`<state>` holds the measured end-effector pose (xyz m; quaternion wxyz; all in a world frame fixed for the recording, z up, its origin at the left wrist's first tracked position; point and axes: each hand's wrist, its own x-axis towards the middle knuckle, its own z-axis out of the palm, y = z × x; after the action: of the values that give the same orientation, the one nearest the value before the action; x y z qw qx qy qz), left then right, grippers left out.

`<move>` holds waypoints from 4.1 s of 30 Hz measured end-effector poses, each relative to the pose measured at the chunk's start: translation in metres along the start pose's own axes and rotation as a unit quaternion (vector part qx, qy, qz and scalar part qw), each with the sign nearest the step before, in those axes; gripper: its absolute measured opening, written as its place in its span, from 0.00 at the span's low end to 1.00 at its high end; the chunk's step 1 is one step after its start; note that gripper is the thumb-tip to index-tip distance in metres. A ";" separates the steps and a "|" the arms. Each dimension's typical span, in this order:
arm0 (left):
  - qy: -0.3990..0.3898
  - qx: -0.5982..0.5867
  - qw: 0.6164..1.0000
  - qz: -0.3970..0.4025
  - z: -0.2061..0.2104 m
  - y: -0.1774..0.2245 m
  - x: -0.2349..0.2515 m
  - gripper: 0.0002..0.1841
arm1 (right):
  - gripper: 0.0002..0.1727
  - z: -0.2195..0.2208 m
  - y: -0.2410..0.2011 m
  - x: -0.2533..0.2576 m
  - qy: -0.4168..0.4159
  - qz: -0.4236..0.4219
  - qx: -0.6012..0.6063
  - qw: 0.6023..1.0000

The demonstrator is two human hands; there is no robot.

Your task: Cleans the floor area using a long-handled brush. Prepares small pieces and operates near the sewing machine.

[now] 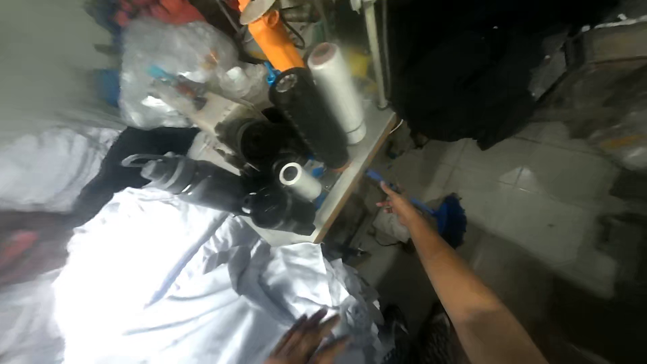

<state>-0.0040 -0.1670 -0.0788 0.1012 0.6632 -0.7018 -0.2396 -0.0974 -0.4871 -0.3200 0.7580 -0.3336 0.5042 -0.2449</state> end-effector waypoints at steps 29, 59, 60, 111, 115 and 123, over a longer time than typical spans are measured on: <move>0.006 -0.338 0.821 -0.459 0.172 -0.133 0.321 0.27 | 0.38 -0.017 0.055 0.076 -0.146 -0.065 -0.222 0.962; 0.180 -0.554 0.724 -0.368 0.164 -0.158 0.325 0.18 | 0.39 -0.201 0.351 0.154 0.017 0.298 -0.293 0.908; 0.178 -0.562 0.726 -0.354 0.163 -0.158 0.324 0.17 | 0.37 -0.202 0.352 0.162 0.002 0.294 -0.319 0.901; 0.059 -0.477 0.850 -0.214 0.155 -0.118 0.333 0.07 | 0.20 -0.133 0.148 0.044 -0.048 0.042 -0.337 0.939; -0.070 -0.406 0.842 -0.347 0.143 -0.104 0.328 0.22 | 0.19 -0.130 0.118 -0.012 -0.043 0.064 -0.144 0.987; -0.093 -0.478 0.784 -0.385 0.141 -0.072 0.283 0.25 | 0.13 -0.160 0.066 -0.161 0.128 0.047 -0.126 0.983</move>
<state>-0.0336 -0.4161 -0.2841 0.2383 0.7195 -0.1901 -0.6240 -0.3031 -0.3715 -0.3158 0.6499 -0.3685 0.6388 -0.1839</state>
